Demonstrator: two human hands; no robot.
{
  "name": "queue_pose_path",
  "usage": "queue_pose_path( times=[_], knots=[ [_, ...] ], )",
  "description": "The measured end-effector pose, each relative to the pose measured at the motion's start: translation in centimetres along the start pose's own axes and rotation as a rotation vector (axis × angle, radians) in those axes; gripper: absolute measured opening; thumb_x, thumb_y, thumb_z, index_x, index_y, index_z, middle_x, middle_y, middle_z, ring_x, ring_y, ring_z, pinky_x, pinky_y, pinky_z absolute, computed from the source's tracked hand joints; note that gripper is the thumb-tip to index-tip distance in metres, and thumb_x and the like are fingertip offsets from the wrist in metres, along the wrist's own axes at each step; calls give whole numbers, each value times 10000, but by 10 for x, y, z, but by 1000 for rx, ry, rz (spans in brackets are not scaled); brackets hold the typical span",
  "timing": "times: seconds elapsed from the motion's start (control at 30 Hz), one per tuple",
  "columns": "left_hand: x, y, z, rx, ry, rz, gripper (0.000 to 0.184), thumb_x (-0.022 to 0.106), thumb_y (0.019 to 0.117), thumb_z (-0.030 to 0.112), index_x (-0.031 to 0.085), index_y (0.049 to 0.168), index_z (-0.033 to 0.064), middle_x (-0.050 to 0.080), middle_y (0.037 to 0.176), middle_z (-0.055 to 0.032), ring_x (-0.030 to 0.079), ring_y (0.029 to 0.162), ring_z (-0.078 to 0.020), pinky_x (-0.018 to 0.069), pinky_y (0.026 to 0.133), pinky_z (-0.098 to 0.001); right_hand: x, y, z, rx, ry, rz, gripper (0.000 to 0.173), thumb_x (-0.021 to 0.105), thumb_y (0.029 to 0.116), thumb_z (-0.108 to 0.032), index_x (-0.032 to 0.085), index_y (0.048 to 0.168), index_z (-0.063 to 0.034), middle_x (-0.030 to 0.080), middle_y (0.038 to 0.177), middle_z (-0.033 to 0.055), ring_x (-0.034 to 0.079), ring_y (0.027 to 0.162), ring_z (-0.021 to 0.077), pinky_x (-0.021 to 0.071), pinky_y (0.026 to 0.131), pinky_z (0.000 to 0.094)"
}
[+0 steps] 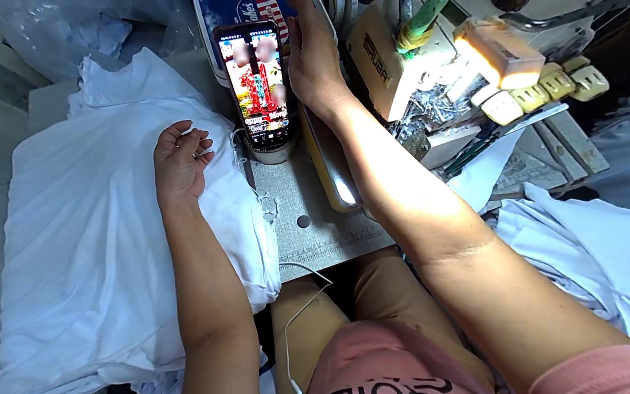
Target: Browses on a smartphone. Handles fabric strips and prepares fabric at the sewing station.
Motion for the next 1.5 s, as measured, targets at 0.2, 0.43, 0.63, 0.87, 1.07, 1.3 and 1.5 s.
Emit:
queue_pose_path(
  times=[0.2,0.43,0.63,0.87,1.07,1.3,1.5],
  knots=[
    [0,0,0,-6,7,-5,165,510,1061,88,510,1215,148,661,945,44,677,809,-55,575,720,-224,0,-1,1,23,-1,-19,402,412,1070,-71,518,1449,9,596,1337,202,575,1273,266,454,1085,359],
    [1,-2,2,-7,38,0,187,490,1065,75,499,1245,126,653,954,38,671,812,-53,573,726,-226,0,-1,1,44,20,-30,419,418,1066,-62,499,1472,0,601,1305,196,592,1229,274,474,1055,377],
    [1,-1,1,-7,19,7,172,510,1058,72,516,1214,145,664,937,48,677,806,-50,575,717,-217,1,-2,0,37,-11,-47,416,418,1079,-92,490,1480,-3,605,1295,192,594,1220,281,473,1050,385],
    [1,-2,2,-6,16,6,167,503,1062,73,514,1213,143,665,941,47,678,807,-47,577,712,-215,0,-2,-1,35,-11,-54,396,453,1084,-121,513,1457,-3,615,1265,179,606,1188,262,479,1038,369],
    [1,-3,2,-13,23,7,165,496,1067,79,514,1217,145,662,948,52,677,810,-48,576,720,-216,3,-2,2,28,-25,-62,406,494,1079,-168,518,1455,-19,613,1259,171,612,1167,270,488,1022,388],
    [1,-2,2,-4,34,-1,170,495,1066,83,512,1225,143,662,950,48,677,816,-52,577,723,-221,4,-2,2,25,-34,-86,455,554,1060,-213,506,1472,-27,597,1299,178,614,1167,268,492,1021,380],
    [0,-1,0,4,41,-12,181,486,1070,90,499,1244,135,652,958,46,670,816,-52,575,727,-226,3,-2,0,29,-45,-80,416,504,1076,-171,514,1469,-36,609,1289,176,605,1190,278,486,1031,387]
  ],
)
Point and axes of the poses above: each hand's wrist, its own y-axis towards the middle knuckle, its own x-axis out of the palm, z = x × y, the point moved 4 cm from there along y, towards the middle knuckle
